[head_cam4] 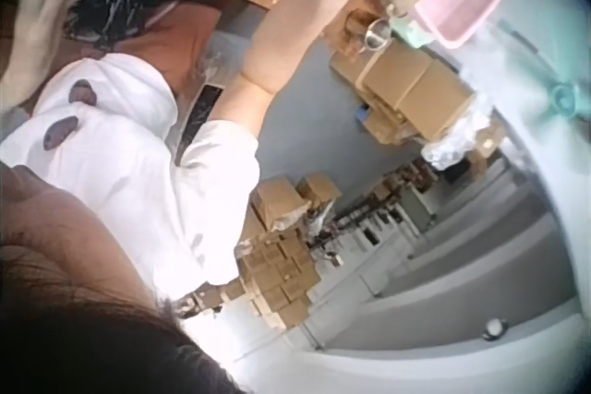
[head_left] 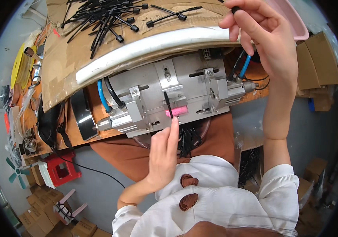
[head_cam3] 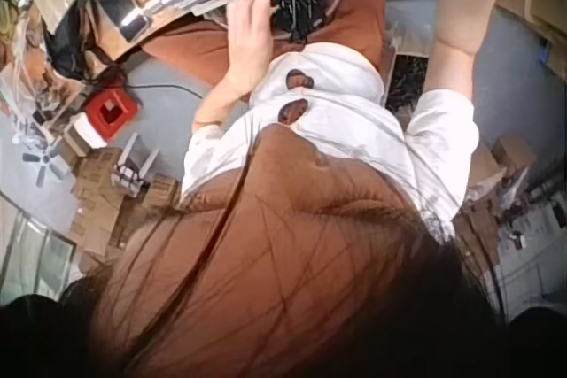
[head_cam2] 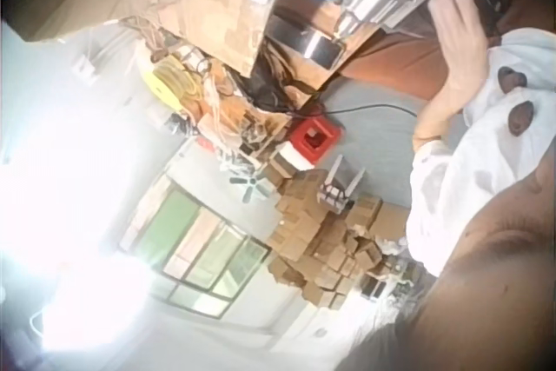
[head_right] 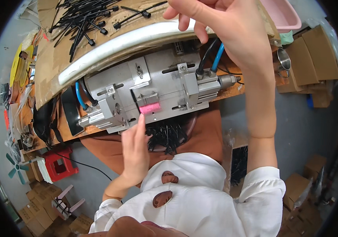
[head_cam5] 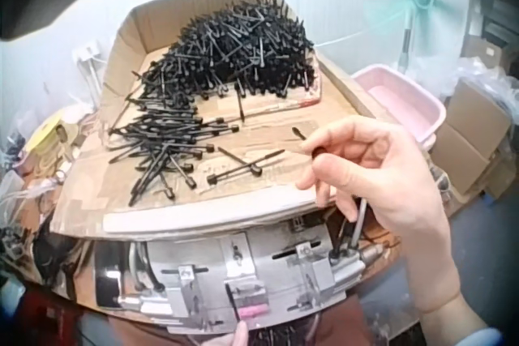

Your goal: The person gathers black cable ties from a cardboard box and places them one at a time into a pneumatic machine to be tightened and cut around a pink object. They repeat this process, occasionally rearranging the ties in the box to reach more.

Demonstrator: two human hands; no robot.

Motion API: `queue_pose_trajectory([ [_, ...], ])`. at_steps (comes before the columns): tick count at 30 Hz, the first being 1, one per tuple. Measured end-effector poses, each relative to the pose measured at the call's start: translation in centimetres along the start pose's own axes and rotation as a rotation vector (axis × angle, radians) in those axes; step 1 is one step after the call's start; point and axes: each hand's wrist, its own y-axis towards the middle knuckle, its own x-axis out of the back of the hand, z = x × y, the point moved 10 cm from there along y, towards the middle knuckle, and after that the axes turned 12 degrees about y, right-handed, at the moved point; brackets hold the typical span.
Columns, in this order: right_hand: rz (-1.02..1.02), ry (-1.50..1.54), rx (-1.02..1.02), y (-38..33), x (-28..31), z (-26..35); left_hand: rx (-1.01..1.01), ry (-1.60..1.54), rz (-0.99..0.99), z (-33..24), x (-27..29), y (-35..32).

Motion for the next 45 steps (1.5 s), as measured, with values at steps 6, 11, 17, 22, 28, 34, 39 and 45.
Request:
queue_pose_trajectory([
  [6,0.145,-0.018,0.144,-1.1,-0.7,0.3,0.011,0.226,0.182,-0.4,-4.1,-0.9],
  [11,0.097,-0.157,0.265,-4.2,-0.8,1.4,-0.002,0.243,0.125,-0.6,-3.6,-0.2],
  [17,0.095,-0.572,0.410,-10.9,-3.3,-2.5,-0.045,0.175,0.172,-0.6,-1.5,2.0],
  [22,0.276,-0.739,0.380,-15.6,-7.8,-9.1,-0.046,0.358,-0.261,3.4,6.0,11.4],
  [28,0.297,-0.742,0.340,-15.9,-8.4,-12.3,-0.186,0.312,0.012,7.7,4.2,20.9],
  [34,0.350,-0.816,0.318,-14.9,-9.2,-10.7,-0.011,-0.095,0.210,11.5,10.7,23.4],
  [39,0.411,-1.093,0.579,-9.6,-10.0,-3.2,0.093,-0.498,0.016,12.6,15.6,20.9],
  [45,0.456,-1.444,0.629,5.3,-13.7,-3.6,0.018,-0.094,-0.151,3.4,7.8,5.8],
])
